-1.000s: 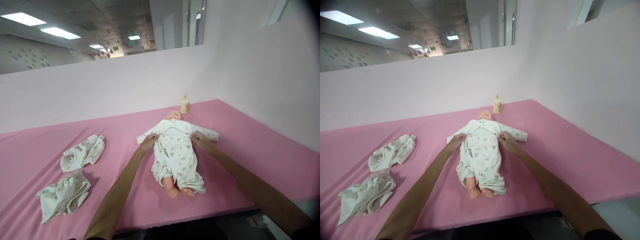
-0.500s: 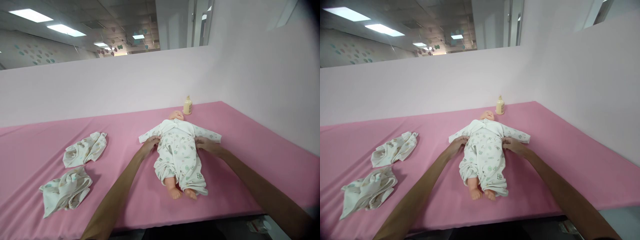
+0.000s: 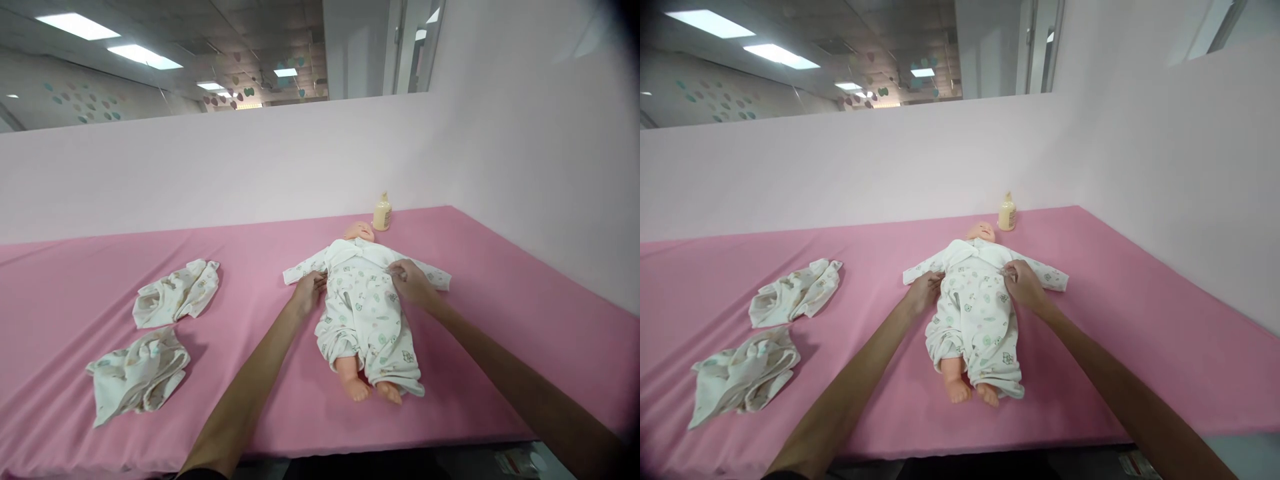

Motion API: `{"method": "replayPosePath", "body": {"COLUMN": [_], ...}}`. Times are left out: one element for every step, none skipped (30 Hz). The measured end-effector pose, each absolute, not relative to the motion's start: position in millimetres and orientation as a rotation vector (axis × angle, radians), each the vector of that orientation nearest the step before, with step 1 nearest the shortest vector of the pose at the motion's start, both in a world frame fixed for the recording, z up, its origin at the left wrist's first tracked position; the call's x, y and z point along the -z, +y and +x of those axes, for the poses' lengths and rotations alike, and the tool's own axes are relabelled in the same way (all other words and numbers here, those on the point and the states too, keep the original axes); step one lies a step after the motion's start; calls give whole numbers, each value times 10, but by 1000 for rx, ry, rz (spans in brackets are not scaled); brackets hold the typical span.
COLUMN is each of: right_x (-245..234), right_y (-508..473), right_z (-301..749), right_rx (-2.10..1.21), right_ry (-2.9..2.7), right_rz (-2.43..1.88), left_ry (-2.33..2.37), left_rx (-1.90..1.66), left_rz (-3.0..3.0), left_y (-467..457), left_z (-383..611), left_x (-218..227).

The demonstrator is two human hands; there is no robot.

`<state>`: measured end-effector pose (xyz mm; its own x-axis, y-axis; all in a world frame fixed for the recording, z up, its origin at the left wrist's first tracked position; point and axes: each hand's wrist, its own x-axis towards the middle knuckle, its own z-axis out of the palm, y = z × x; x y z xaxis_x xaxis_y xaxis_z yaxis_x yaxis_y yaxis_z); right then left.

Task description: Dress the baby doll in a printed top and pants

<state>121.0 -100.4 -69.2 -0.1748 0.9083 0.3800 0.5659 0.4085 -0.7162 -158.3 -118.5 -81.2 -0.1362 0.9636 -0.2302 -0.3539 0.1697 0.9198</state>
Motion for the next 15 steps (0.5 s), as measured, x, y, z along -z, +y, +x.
{"method": "replayPosePath", "body": {"right_x": [638,581,523,467,416,371,332,299,270,246,224,204,185,167,150], "right_y": [-1028,-1049,-1065,-1077,-1084,-1084,-1078,-1067,-1052,-1034,-1015,-997,-981,-966,-953], "right_z": [1151,1080,999,911,818,725,637,556,486,429,385,354,332,317,306], "right_rx": [-498,-468,-441,-417,-405,-399,-396,-392,-384,-382,-387,-404,-429,-451,-459], "right_ry": [-1858,-1867,-1885,-1916,-1964,-2022,-2084,-2140,-2178,-2205,-2225,-2242,-2264,-2288,-2312], "right_rz": [-1234,-1200,-1162,-1121,-1086,-1062,-1056,-1068,-1093,-1130,-1172,-1214,-1257,-1294,-1327], "left_ry": [1151,1156,1163,1149,1117,1073,1025,980,943,917,901,882,866,857,856], "left_rx": [-1365,-1391,-1396,-1376,-1340,-1303,-1268,-1239,-1220,-1211,-1214,-1220,-1231,-1248,-1264], "left_rz": [628,567,537,536,548,561,577,593,610,629,650,676,706,738,772], "left_y": [-1151,-1114,-1076,-1039,-1004,-975,-950,-932,-918,-908,-900,-891,-880,-865,-844], "left_z": [-1554,-1523,-1490,-1454,-1416,-1377,-1339,-1303,-1272,-1248,-1229,-1217,-1208,-1202,-1198], "left_x": [801,791,782,773,765,758,753,750,750,754,762,773,786,800,811]}}
